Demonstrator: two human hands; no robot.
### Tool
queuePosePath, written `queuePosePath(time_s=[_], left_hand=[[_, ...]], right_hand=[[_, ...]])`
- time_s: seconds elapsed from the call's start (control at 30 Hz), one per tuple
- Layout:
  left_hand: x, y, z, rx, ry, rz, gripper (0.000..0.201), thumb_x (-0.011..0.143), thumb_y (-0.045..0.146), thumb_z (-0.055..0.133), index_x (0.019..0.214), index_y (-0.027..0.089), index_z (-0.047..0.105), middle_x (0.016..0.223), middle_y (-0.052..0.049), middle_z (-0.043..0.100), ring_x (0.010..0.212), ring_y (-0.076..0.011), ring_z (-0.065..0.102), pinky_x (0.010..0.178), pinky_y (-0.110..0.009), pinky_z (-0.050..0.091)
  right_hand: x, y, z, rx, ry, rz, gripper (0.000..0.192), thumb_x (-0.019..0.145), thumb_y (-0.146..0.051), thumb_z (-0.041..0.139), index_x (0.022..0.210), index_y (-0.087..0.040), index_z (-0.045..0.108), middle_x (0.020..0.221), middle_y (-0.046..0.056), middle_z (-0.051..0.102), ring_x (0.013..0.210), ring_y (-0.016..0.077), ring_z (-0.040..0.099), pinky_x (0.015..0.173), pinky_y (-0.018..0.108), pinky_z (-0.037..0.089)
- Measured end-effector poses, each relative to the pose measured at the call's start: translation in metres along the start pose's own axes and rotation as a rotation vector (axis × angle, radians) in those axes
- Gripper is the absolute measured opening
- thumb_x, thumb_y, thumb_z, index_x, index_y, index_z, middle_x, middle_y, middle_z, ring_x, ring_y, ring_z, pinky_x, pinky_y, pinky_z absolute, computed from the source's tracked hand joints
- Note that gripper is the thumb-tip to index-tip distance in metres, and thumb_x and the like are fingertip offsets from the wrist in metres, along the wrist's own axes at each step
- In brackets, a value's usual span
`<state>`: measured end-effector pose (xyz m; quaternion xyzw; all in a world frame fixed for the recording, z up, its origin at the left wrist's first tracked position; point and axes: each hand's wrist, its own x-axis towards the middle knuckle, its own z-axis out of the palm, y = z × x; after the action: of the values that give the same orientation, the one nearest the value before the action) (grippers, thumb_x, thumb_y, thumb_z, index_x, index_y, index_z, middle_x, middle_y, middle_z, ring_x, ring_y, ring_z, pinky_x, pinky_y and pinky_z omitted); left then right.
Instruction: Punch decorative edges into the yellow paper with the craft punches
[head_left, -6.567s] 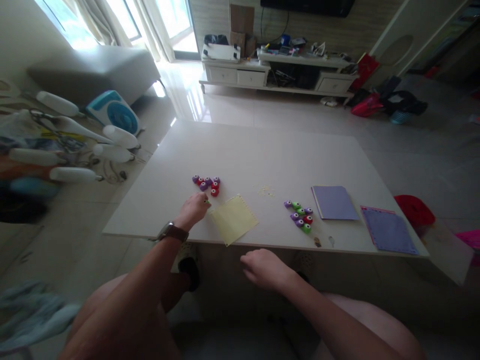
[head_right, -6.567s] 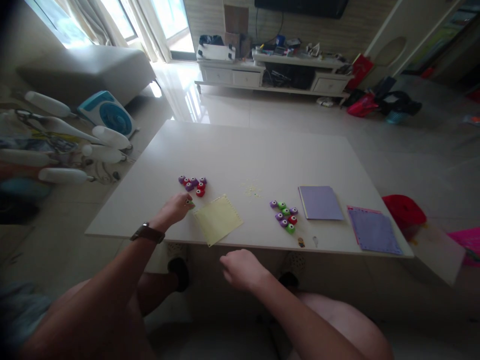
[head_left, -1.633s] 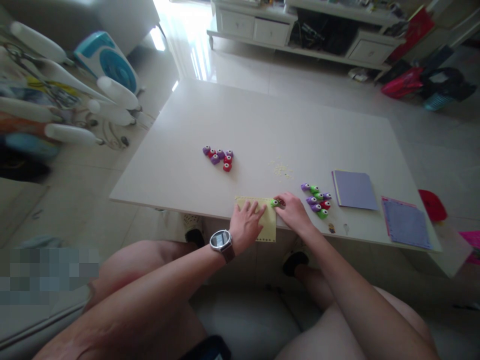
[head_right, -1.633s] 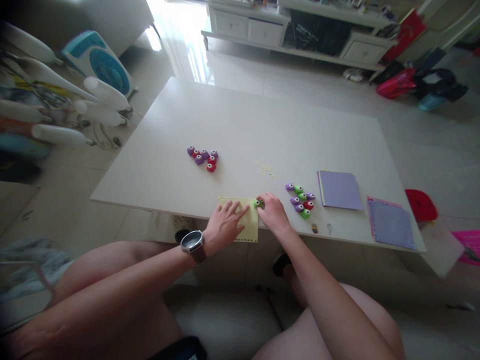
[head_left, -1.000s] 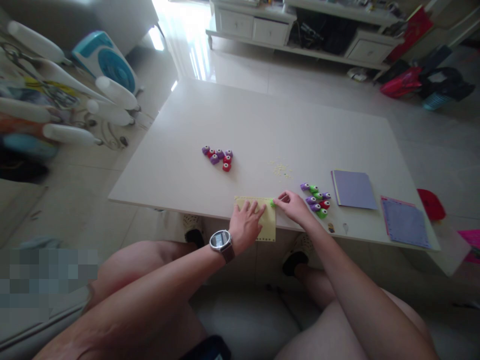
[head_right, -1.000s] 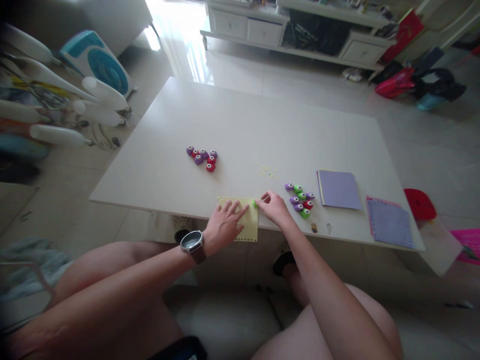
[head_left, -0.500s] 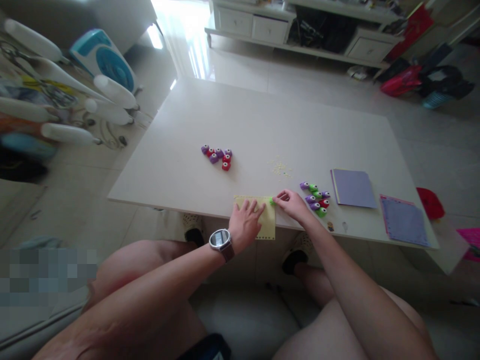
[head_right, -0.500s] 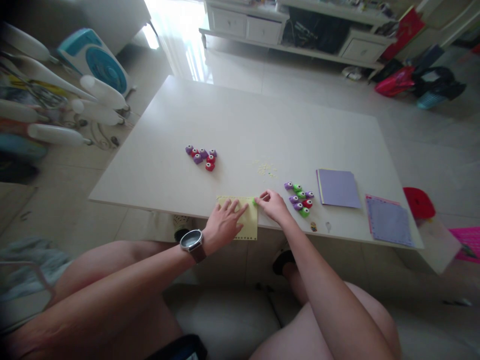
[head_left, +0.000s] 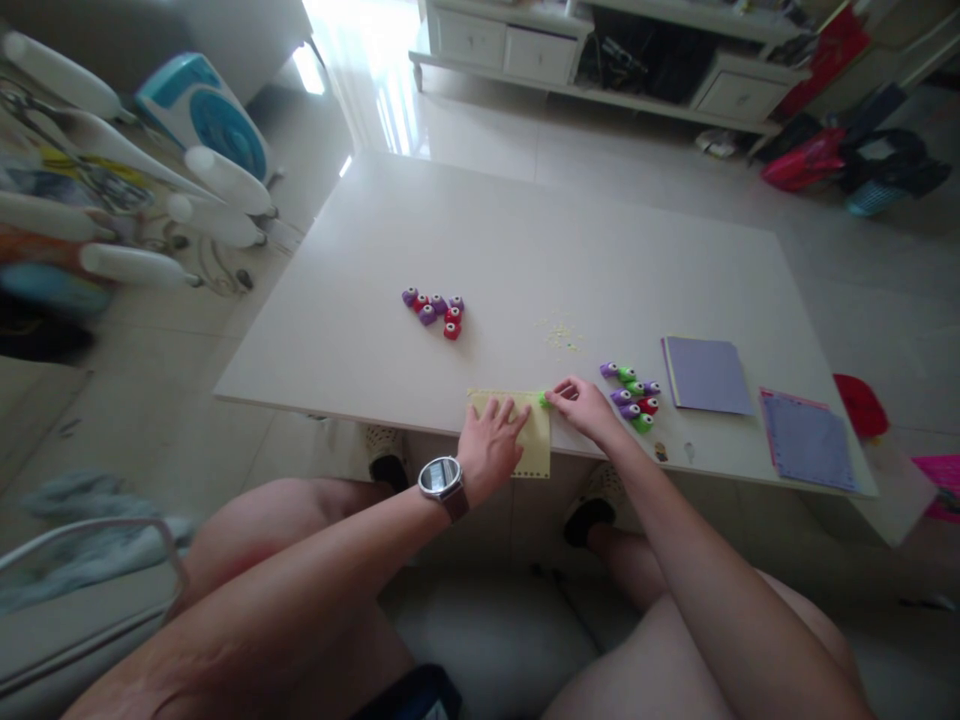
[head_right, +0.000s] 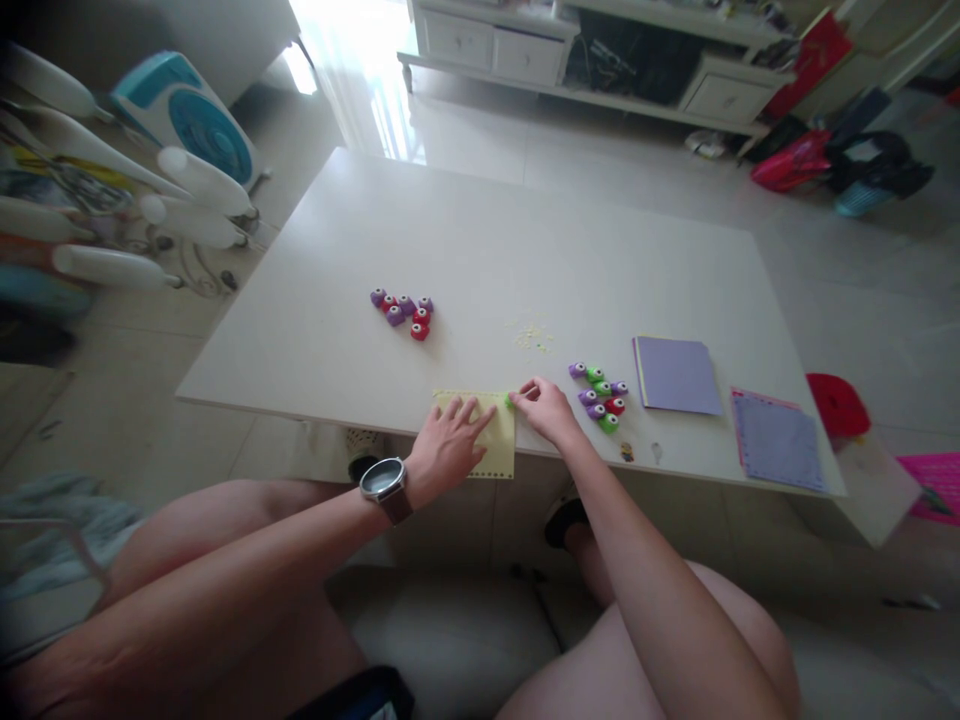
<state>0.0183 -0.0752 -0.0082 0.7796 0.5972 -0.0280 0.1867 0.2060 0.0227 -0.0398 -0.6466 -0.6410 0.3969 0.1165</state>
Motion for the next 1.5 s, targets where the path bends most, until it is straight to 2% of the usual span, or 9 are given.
queuePosePath(time_s=[0.37, 0.53, 0.6, 0.67, 0.8, 0.9, 1.0, 1.2, 1.5], left_hand=[[0.002, 0.001, -0.006, -0.018, 0.023, 0.006, 0.061, 0.093, 0.034, 0.056, 0.152, 0.024, 0.042, 0.15, -0.014, 0.048, 0.134, -0.0327, 0.043, 0.103, -0.049, 0.042], [0.013, -0.007, -0.016, -0.112, 0.111, 0.001, 0.051, 0.09, 0.031, 0.06, 0.14, 0.022, 0.053, 0.137, -0.014, 0.058, 0.124, -0.0313, 0.051, 0.098, -0.046, 0.045], [0.025, -0.012, -0.019, -0.254, 0.155, -0.039, 0.036, 0.091, 0.03, 0.06, 0.126, 0.02, 0.061, 0.124, -0.013, 0.064, 0.116, -0.0286, 0.057, 0.094, -0.042, 0.047], [0.04, -0.017, -0.02, -0.515, 0.152, -0.129, 0.024, 0.091, 0.032, 0.063, 0.109, 0.017, 0.065, 0.107, -0.01, 0.07, 0.098, -0.0231, 0.064, 0.083, -0.036, 0.05], [0.065, -0.017, -0.014, -1.036, 0.046, -0.265, 0.023, 0.085, 0.036, 0.074, 0.087, 0.015, 0.064, 0.072, -0.004, 0.069, 0.065, -0.014, 0.064, 0.059, -0.025, 0.045], [0.073, -0.01, -0.008, -1.214, 0.045, -0.254, 0.023, 0.082, 0.03, 0.078, 0.081, 0.014, 0.062, 0.062, -0.002, 0.065, 0.056, -0.0112, 0.061, 0.054, -0.022, 0.042], [0.075, -0.005, -0.003, -1.264, 0.067, -0.283, 0.02, 0.081, 0.024, 0.079, 0.08, 0.014, 0.061, 0.062, -0.001, 0.066, 0.054, -0.0099, 0.06, 0.052, -0.021, 0.041], [0.082, -0.007, 0.006, -1.258, 0.108, -0.345, 0.024, 0.075, 0.026, 0.083, 0.082, 0.013, 0.064, 0.061, -0.001, 0.066, 0.054, -0.0101, 0.061, 0.052, -0.021, 0.043], [0.085, 0.0, -0.002, -1.122, 0.099, -0.396, 0.016, 0.073, 0.019, 0.079, 0.087, 0.011, 0.078, 0.06, -0.004, 0.068, 0.055, -0.0121, 0.06, 0.057, -0.024, 0.046]], right_hand=[[0.001, -0.007, 0.002, -0.043, 0.042, 0.029, 0.02, 0.079, -0.036, 0.073, 0.084, -0.02, 0.063, 0.079, 0.003, 0.07, 0.072, 0.0168, 0.063, 0.066, 0.026, 0.045], [-0.001, -0.016, 0.002, -0.065, 0.054, 0.061, 0.019, 0.078, -0.034, 0.074, 0.082, -0.02, 0.062, 0.078, 0.002, 0.07, 0.071, 0.0165, 0.063, 0.065, 0.026, 0.044], [-0.002, -0.018, 0.002, -0.07, 0.057, 0.065, 0.018, 0.079, -0.033, 0.073, 0.081, -0.02, 0.061, 0.078, 0.002, 0.07, 0.071, 0.0161, 0.063, 0.064, 0.026, 0.044], [-0.002, -0.02, 0.001, -0.074, 0.059, 0.063, 0.018, 0.079, -0.033, 0.073, 0.081, -0.02, 0.06, 0.077, 0.002, 0.07, 0.07, 0.0157, 0.063, 0.064, 0.025, 0.044], [-0.002, -0.02, 0.0, -0.072, 0.049, 0.059, 0.019, 0.079, -0.033, 0.073, 0.081, -0.02, 0.059, 0.077, 0.002, 0.07, 0.07, 0.0156, 0.063, 0.062, 0.025, 0.043], [-0.001, -0.018, 0.0, -0.068, 0.048, 0.06, 0.02, 0.078, -0.034, 0.073, 0.081, -0.02, 0.058, 0.077, 0.002, 0.07, 0.069, 0.0155, 0.062, 0.061, 0.024, 0.042], [0.001, -0.016, 0.001, -0.075, 0.061, 0.064, 0.021, 0.076, -0.033, 0.073, 0.081, -0.02, 0.058, 0.077, 0.001, 0.069, 0.069, 0.0149, 0.061, 0.06, 0.024, 0.04], [0.002, -0.016, 0.003, -0.066, 0.073, 0.057, 0.021, 0.073, -0.032, 0.073, 0.081, -0.021, 0.057, 0.077, 0.0, 0.068, 0.069, 0.015, 0.06, 0.061, 0.025, 0.04], [0.005, -0.012, 0.006, -0.035, 0.058, 0.047, 0.023, 0.071, -0.034, 0.073, 0.08, -0.021, 0.056, 0.075, -0.001, 0.065, 0.067, 0.0145, 0.057, 0.059, 0.024, 0.039]])
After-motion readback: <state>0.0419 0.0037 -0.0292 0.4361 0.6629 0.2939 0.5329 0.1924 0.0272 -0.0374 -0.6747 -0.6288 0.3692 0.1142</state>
